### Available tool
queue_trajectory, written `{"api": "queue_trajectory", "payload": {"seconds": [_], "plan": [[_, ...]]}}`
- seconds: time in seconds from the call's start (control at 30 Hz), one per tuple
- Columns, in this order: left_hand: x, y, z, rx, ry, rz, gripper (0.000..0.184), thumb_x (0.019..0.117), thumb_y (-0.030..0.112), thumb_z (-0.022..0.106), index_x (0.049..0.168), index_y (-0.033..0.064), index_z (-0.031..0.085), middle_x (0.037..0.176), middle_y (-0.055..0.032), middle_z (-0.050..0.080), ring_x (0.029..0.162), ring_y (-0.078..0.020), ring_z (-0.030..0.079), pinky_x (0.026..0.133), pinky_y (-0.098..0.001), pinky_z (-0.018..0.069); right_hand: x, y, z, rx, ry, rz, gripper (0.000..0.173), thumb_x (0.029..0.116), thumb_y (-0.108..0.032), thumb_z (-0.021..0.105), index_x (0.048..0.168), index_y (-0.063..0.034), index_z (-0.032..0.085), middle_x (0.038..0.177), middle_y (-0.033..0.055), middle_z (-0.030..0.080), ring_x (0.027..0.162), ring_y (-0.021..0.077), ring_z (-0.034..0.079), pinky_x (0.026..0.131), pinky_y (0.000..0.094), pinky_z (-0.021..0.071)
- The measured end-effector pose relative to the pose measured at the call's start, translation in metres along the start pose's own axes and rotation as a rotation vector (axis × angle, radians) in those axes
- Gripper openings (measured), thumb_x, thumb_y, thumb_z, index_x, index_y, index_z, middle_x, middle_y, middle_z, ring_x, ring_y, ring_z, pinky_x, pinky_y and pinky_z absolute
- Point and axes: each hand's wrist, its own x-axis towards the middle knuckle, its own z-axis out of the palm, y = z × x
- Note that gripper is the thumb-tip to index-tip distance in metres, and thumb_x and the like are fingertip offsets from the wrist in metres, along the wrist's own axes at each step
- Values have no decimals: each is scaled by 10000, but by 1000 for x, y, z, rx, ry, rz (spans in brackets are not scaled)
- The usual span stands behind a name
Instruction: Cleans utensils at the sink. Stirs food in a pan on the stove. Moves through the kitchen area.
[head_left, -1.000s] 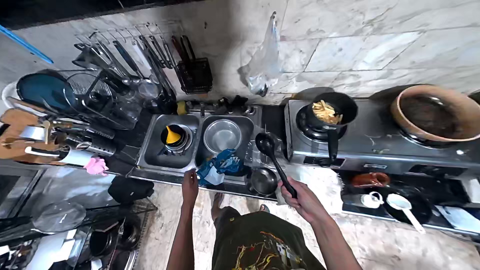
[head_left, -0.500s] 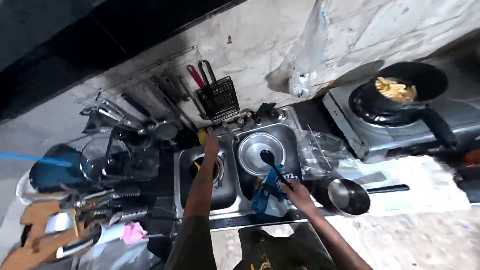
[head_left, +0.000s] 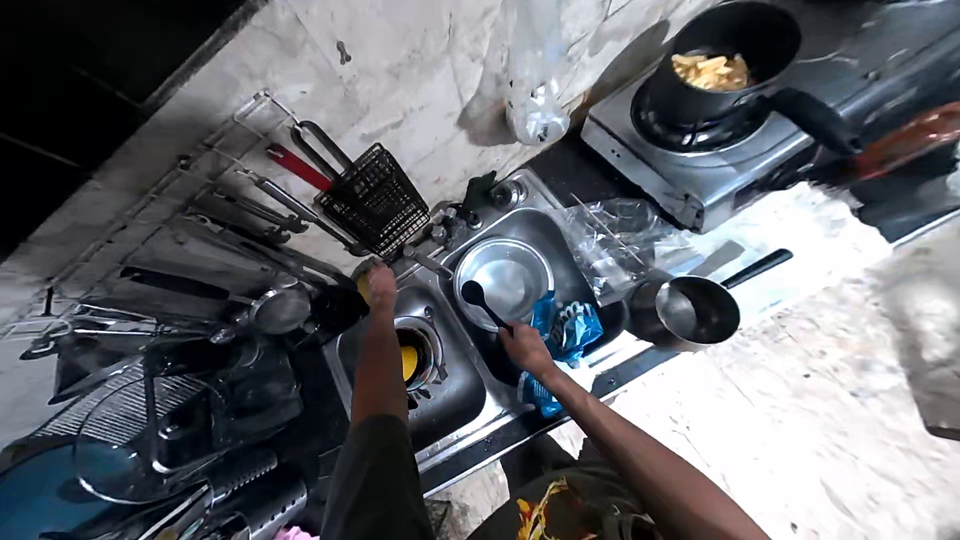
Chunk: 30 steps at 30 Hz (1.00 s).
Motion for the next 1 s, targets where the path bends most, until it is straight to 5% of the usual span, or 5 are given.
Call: {"api": "queue_trajectory", "payload": {"seconds": [0.27,0.33,0.6,0.7,1.0], "plan": [[-59,19,-14,-611,50,-188,623,1102,410,389,1553,-15,315,1416,-327,532,1281,-482,566,1029,-623,489,8,-13,12,45,64,16,356,1070,-308,488,1266,-50,636,1135,189,700,1086,336,677,952,534,523],[-106,38,-1,-874,35,-220,540,1102,383,389,1480,2,440,1380,-293,568,1260,-442,581,1038,-606,488,15,-14,16,72,70,18,367,1059,-318,509,1274,-54,645,1135,187,704,1076,333,683,944,538,532],[-182,128,15,-1991,-718,-314,419,1128,277,381,1273,-80,544,1032,-161,700,849,-168,689,803,-298,579,14,-18,33,208,124,9,354,1040,-294,537,1243,-30,655,1080,190,697,977,326,681,870,534,543],[-148,140,35,-2077,-591,-441,246,1104,151,427,1202,-47,535,908,-113,640,697,-125,615,641,-241,544,3,-16,31,191,133,-7,334,1052,-297,527,1213,-45,676,1033,168,701,946,305,679,860,513,540],[-140,129,44,-2031,-555,-355,281,1084,69,440,1323,-66,496,1122,-172,639,928,-196,644,855,-344,561,-17,-24,18,110,90,-16,328,1061,-288,517,1133,-34,713,1036,179,703,990,324,673,902,528,518]]}}
